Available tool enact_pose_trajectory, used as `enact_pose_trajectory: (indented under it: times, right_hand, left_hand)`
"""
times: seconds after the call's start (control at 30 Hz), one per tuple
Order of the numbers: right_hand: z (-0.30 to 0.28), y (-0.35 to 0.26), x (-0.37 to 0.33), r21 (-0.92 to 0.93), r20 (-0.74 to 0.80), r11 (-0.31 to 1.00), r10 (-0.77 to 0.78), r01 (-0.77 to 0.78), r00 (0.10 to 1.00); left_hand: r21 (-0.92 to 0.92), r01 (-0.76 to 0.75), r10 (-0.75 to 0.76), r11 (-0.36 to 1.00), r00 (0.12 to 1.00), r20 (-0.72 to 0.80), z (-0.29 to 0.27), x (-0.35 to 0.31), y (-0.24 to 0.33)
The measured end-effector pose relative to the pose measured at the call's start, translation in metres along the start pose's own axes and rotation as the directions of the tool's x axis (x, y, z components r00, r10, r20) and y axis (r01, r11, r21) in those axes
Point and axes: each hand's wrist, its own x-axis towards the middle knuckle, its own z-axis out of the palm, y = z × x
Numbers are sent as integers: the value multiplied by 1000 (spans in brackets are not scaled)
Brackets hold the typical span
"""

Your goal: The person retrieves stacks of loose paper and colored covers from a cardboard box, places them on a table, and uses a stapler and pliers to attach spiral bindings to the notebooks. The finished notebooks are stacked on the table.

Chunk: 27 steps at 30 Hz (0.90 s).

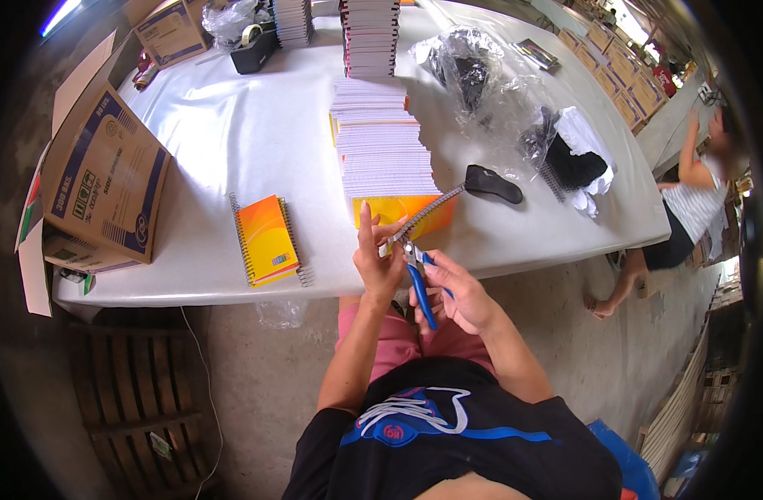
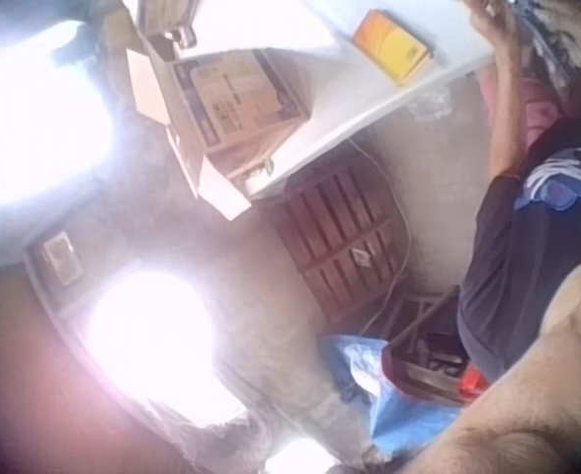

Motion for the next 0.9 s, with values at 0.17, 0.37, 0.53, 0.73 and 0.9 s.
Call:
enact_pose_trajectory:
  times: [0.17, 0.37, 0.53, 0.73, 0.9]
  right_hand:
    - [-14, 11, -9, -558, -125, 826, -180, 81, 976]
    - [-81, 76, -4, -863, -251, 478, -119, -166, 961]
    - [-64, 47, 45, -769, -340, 639, -374, -26, 863]
    - [-43, 41, 95, -459, -266, 827, -476, 325, 838]
    - [-29, 48, 115, -442, -307, 779, -597, 444, 741]
  left_hand:
    - [-225, 268, -260, 937, 963, 67, -3, 6, 1]
    - [-377, 317, -302, 870, 948, 99, -10, 15, -4]
    - [-398, 402, -368, 825, 916, 162, -25, 16, -6]
    - [-448, 455, -492, 769, 870, 40, -51, 21, 1]
    - [-368, 337, -369, 866, 929, -16, -66, 30, 10]
